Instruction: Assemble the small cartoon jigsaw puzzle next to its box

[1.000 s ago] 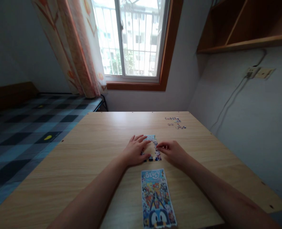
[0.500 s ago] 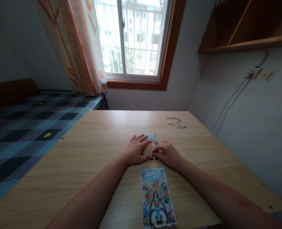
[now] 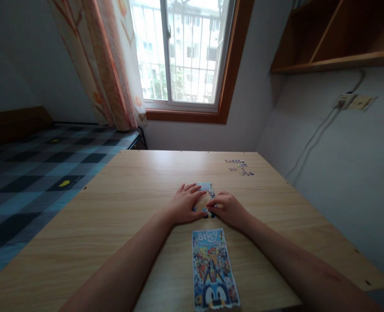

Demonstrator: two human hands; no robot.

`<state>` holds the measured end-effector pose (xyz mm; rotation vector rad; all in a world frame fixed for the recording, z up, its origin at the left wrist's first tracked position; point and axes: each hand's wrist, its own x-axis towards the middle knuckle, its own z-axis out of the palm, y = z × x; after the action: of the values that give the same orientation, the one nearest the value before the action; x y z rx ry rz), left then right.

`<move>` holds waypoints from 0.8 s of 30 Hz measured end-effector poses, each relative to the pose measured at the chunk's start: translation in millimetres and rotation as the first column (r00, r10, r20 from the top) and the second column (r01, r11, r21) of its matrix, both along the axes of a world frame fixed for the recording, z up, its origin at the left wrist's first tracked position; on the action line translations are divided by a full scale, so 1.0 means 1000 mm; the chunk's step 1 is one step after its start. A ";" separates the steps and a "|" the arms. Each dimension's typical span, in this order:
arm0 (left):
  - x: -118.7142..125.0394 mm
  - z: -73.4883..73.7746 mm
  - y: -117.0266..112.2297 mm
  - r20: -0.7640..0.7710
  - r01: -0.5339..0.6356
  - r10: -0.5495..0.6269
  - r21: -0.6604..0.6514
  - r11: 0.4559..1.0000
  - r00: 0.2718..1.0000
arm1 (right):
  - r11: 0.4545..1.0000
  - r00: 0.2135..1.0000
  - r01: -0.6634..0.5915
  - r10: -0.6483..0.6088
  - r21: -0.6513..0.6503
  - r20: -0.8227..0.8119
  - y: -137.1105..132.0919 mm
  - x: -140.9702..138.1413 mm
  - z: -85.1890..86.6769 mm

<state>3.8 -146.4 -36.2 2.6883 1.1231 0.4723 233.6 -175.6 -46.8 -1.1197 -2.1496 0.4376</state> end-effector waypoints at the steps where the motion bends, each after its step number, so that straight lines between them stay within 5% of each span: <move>1: 0.000 0.000 0.000 0.006 0.002 -0.002 -0.002 1.000 1.000 | 1.000 1.000 0.002 -0.002 0.002 -0.002 0.001 0.000 0.000; 24: 0.000 -0.001 0.000 0.021 -0.008 0.008 -0.005 1.000 1.000 | 0.985 0.991 -0.118 0.109 0.125 0.077 0.008 0.006 -0.002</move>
<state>3.6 -146.3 -36.9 2.6693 1.1290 0.4968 239.3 -167.7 -49.3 -0.9566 -2.2764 0.3089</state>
